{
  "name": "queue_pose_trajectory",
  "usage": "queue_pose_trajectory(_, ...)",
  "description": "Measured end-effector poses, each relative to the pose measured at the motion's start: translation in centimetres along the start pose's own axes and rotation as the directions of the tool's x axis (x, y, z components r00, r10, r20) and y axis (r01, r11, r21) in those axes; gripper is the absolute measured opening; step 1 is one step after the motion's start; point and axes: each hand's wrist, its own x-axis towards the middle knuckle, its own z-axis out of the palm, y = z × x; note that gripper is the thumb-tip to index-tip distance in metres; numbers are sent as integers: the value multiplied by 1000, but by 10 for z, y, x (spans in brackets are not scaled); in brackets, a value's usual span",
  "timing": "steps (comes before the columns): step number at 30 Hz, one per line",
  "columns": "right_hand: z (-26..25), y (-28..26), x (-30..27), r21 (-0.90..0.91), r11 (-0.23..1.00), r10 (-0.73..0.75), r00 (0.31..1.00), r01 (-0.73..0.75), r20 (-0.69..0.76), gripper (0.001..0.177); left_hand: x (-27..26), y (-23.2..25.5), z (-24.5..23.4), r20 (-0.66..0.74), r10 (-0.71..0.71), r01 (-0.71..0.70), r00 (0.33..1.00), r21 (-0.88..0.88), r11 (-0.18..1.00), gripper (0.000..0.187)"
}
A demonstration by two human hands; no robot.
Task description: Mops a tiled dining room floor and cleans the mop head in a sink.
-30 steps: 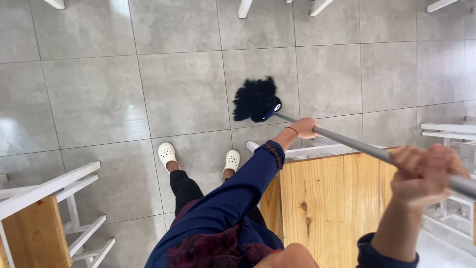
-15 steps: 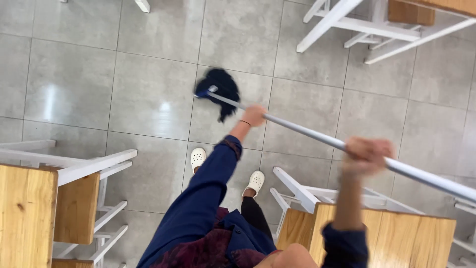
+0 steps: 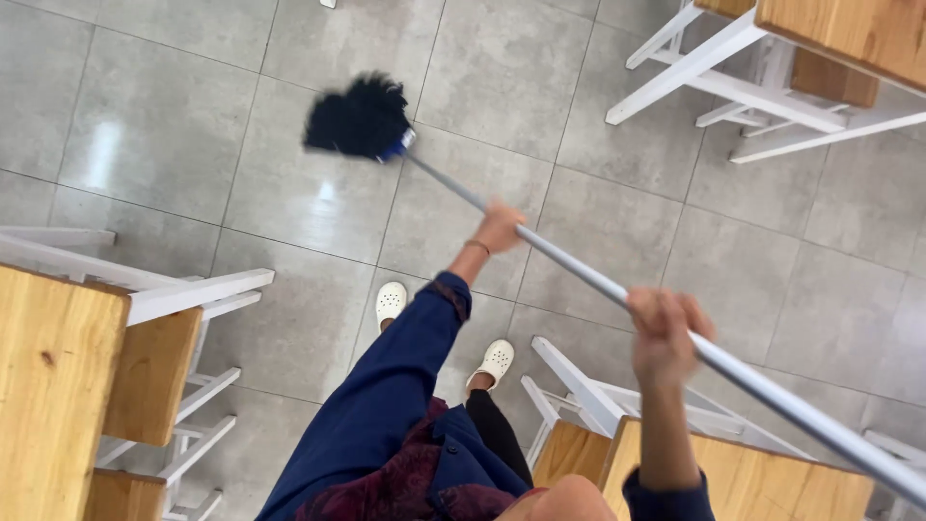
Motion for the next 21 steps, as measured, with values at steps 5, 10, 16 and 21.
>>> queue_pose_trajectory(5, -1, -101, -37, -216, 972, -113, 988, 90, -100, 42, -36, 95, 41, 175, 115, -81, 978, -191, 978, 4)
queue_pose_trajectory(10, -37, -58, -51, -218, 909, -393, 904, 355, -166, 35, -19, 101, 27, 356, 224, -167, 907, -185, 968, 6)
queue_pose_trajectory(16, 25, 68, -20, -148, 931, -364, 884, 334, -295, 31, 31, -39, 14, 217, -125, 34, 968, 380, 924, 6)
queue_pose_trajectory(21, 33, 51, -24, -102, 964, -259, 950, 244, -174, 34, 8, -37, 18, -36, -182, 184, 983, 326, 927, 12)
